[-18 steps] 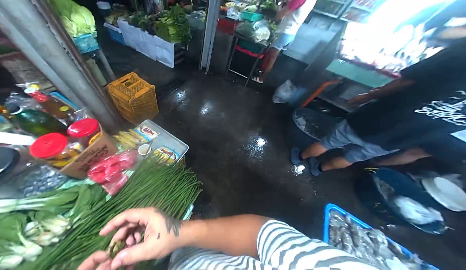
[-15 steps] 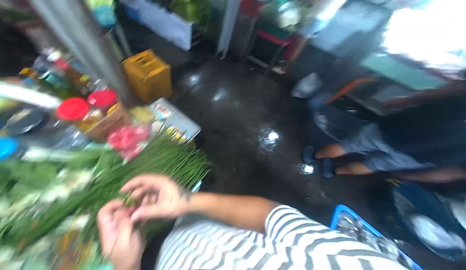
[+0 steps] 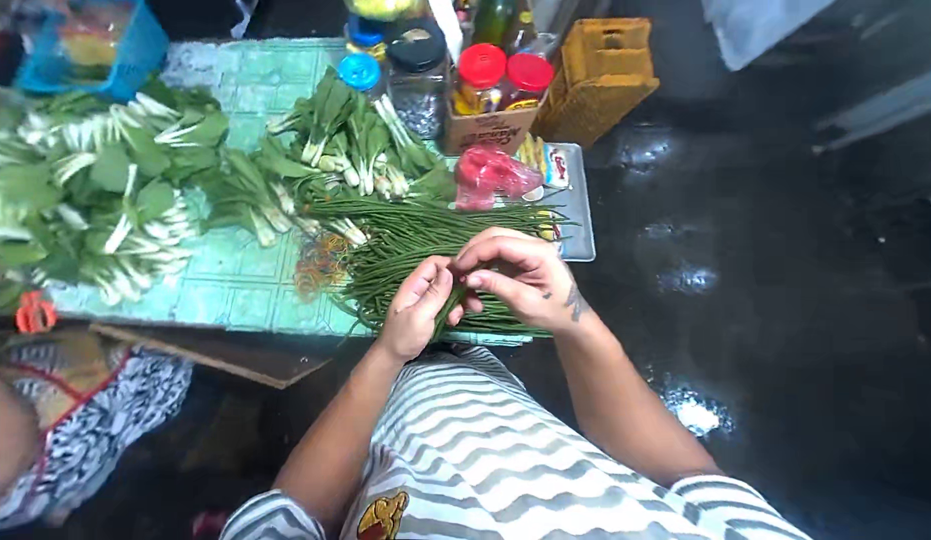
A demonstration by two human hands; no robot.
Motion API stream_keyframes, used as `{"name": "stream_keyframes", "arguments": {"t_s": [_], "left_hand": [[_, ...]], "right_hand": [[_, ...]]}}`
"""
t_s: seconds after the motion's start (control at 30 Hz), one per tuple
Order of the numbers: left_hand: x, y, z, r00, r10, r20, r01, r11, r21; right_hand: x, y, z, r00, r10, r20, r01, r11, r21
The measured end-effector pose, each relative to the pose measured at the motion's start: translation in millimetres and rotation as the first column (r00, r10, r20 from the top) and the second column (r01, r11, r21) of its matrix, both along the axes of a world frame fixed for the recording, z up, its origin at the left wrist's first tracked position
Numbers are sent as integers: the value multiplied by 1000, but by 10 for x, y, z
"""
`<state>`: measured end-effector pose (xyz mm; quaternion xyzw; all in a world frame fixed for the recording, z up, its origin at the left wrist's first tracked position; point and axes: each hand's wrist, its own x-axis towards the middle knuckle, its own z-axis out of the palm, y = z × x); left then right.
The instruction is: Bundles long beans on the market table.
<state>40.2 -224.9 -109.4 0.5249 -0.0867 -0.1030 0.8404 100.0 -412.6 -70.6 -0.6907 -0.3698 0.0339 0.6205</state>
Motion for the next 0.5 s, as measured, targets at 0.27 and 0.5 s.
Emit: {"name": "stream_keyframes", "arguments": {"t_s": [0.27, 0.5], "left_hand": [[-215, 489, -41, 988, 42, -148, -54, 995, -82], [232, 1318, 913, 971, 237, -43, -230, 857, -461]], "right_hand": [[271, 488, -23, 947, 295, -129, -297, 955, -1], [-331, 923, -882, 670, 503, -547, -552, 830, 87]]}}
